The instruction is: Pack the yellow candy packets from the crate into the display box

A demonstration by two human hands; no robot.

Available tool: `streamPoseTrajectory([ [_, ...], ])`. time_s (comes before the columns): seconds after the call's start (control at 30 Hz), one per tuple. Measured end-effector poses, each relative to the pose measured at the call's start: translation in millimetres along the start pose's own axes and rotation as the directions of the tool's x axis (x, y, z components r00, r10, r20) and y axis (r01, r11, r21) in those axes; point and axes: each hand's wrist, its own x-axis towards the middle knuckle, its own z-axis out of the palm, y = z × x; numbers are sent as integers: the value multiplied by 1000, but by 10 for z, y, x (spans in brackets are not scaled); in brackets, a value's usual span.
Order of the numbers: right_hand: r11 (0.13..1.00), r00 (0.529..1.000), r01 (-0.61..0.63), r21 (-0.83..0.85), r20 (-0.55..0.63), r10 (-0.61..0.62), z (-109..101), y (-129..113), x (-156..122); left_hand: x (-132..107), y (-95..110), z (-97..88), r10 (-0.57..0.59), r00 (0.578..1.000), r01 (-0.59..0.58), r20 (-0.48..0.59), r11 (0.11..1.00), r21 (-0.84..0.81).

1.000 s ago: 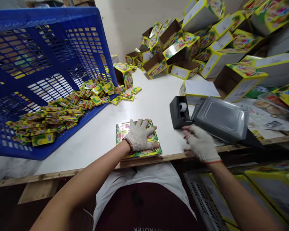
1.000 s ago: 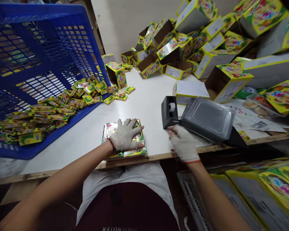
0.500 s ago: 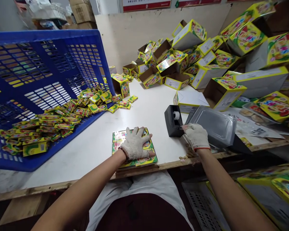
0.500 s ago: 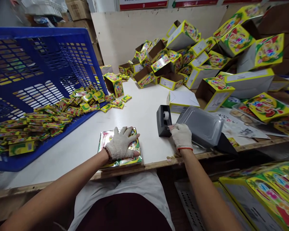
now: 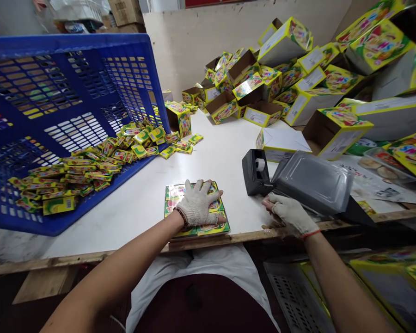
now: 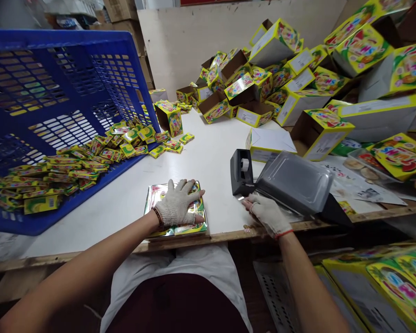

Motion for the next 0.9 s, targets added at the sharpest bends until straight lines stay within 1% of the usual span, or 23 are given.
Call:
streamPoseTrajectory([
  [0.03,997,996,42,69,73,-47,15,-101,5,-1,2,-4,1,1000,-1,-4,1000,4],
  [0.07,986,981,79,146,165,-103,43,-213,28,-3,6,-12,0,1000,0,-7,1000,9],
  [0.1,970,952,108,219,260,-165,84,-327,70,-6,10,-23,-1,1000,1,-6,1000,13],
  [0.13,950,912,127,284,344,-224,133,-437,129,-9,14,-36,0,1000,0,-3,1000,18],
  [0.2,925,838,141,352,456,-301,243,-611,281,-13,22,-62,2,1000,-2,7,1000,21],
  [0.23,924,806,139,357,501,-315,297,-666,362,-14,24,-71,4,1000,-4,11,1000,19],
  [0.3,934,753,119,338,583,-307,388,-706,509,-12,23,-74,5,1000,-5,9,1000,12],
  [0.37,944,723,87,317,632,-279,455,-670,615,-6,17,-58,-14,1000,14,-1,1000,4],
  [0.43,946,722,58,320,641,-261,506,-594,673,3,7,-31,-39,999,39,-10,999,-7],
  [0.53,936,737,-1,351,633,-237,600,-468,684,24,-5,5,-49,999,49,-16,999,-18],
  [0.63,922,767,-64,382,610,-199,758,-364,613,58,-3,14,-46,999,46,-11,999,-10],
  [0.73,907,810,-107,407,565,-158,930,-285,478,48,6,-10,-49,999,49,-6,999,6],
  [0.77,903,825,-116,414,547,-145,968,-262,433,13,5,-24,-23,1000,23,1,1000,12],
  [0.83,901,848,-126,414,517,-119,990,-219,364,-130,-12,-56,91,996,-92,25,996,20],
  [0.87,904,856,-130,408,506,-105,973,-199,343,-238,-30,-72,168,985,-169,40,985,22],
  [0.9,909,863,-132,396,496,-91,943,-179,330,-364,-52,-88,260,964,-262,56,965,21],
])
